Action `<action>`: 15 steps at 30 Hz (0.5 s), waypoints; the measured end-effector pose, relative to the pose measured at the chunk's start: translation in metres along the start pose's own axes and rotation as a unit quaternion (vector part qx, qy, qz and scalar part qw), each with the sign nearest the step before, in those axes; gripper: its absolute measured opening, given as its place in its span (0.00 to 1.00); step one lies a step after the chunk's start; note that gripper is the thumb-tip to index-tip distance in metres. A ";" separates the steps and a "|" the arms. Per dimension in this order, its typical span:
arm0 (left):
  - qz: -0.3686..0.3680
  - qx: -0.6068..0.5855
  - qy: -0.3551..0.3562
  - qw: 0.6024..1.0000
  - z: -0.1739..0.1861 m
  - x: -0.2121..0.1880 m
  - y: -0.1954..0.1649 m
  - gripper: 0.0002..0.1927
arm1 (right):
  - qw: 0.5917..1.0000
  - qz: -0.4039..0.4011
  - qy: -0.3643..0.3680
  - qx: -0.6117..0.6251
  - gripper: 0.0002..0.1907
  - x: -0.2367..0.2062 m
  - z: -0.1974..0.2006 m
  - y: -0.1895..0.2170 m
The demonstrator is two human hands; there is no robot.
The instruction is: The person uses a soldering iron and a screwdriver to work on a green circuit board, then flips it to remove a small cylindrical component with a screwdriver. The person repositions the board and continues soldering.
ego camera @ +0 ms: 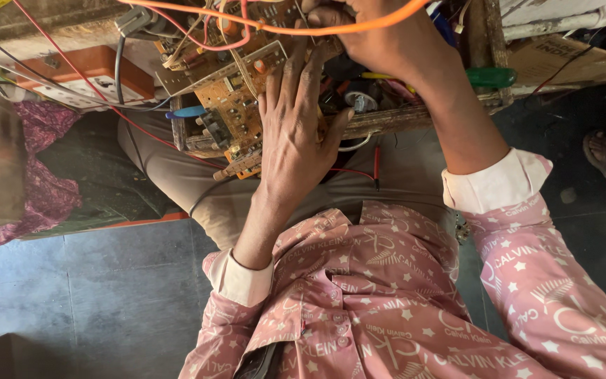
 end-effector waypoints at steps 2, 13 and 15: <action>-0.008 -0.005 -0.008 1.000 0.001 0.000 -0.002 0.43 | 1.000 -0.009 0.006 -0.004 0.04 0.000 0.001 0.005; -0.003 0.004 -0.005 1.000 0.004 0.005 -0.011 0.42 | 0.989 -0.098 -0.085 -0.065 0.10 -0.062 0.110 0.010; 0.008 0.009 -0.003 1.000 0.003 0.006 -0.009 0.42 | 0.977 -0.158 -0.028 -0.137 0.14 -0.094 0.128 -0.002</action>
Point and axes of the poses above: each hand's wrist, its own x-axis towards the middle knuckle, its own z-axis out of the back of the hand, y = z × x, the point moved 9 cm from there along x, towards the middle knuckle, and after that the axes turned 8 degrees about -x, right-handed, at the moved point
